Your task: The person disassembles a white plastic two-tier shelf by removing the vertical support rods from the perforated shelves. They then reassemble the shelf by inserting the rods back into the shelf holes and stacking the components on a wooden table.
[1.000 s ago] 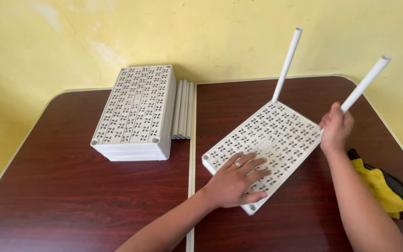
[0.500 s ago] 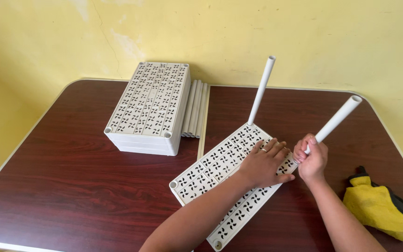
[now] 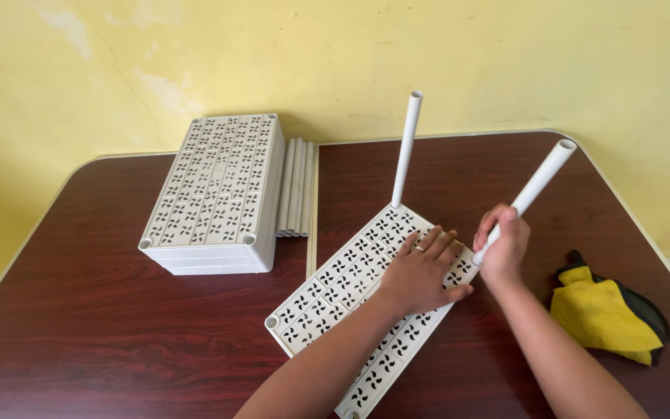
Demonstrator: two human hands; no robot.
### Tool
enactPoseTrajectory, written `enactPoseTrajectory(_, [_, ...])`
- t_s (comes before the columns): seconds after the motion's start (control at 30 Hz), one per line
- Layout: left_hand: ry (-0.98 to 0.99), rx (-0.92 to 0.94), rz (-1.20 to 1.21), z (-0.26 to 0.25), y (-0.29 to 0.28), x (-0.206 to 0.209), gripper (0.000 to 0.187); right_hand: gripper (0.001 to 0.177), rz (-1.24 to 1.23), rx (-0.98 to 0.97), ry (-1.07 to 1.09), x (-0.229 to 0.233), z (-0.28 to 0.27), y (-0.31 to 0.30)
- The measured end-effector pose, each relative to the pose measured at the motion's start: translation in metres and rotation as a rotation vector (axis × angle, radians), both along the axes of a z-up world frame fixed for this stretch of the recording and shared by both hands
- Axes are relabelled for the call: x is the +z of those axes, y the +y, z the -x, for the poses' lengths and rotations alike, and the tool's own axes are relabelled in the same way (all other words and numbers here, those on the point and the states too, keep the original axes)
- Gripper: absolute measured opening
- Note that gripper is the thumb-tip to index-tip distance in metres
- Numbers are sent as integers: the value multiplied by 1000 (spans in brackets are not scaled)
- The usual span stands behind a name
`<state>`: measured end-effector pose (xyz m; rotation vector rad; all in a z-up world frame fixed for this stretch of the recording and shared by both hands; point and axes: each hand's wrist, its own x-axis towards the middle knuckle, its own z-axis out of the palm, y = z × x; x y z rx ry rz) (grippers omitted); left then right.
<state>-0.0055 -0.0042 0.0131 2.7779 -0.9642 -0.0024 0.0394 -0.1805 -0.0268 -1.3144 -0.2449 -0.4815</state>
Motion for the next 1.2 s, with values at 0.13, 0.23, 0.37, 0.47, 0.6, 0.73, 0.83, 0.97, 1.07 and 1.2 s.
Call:
enactPoseTrajectory(0.13, [-8, 8, 5, -2, -1, 0, 84, 65, 56, -308, -63, -8, 13, 22])
enactPoseTrajectory(0.23, [-11, 1, 9, -2, -1, -3, 85, 64, -123, -46, -160, -4, 9, 12])
enactPoseTrajectory(0.37, [-19, -6, 6, 0, -4, -2, 85, 56, -353, 377, -213, 30, 14, -14])
enactPoseTrajectory(0.47, [28, 2, -46, 1, -3, 0, 84, 18, -185, 267, 121, 60, 35, 6])
enactPoseTrajectory(0.6, [26, 36, -77, -2, -9, 5, 80, 24, -9, 432, 310, 85, 62, 69])
enactPoseTrajectory(0.73, [45, 19, -70, 3, -5, 8, 77, 38, 185, 579, 409, 96, 53, 118])
enactPoseTrajectory(0.83, [-24, -36, -19, 15, 17, 17, 74, 39, 305, 535, 496, 101, 13, 151])
enactPoseTrajectory(0.97, [-135, -163, 240, 60, 101, 11, 59, 33, 325, 516, 584, 83, -48, 183])
enactPoseTrajectory(1.07, [-230, -155, 420, 83, 164, 13, 37, 29, 398, 455, 616, 58, -88, 204])
enactPoseTrajectory(1.2, [-184, 83, 654, 87, 205, 23, 26, 28, 411, 374, 604, 34, -128, 236])
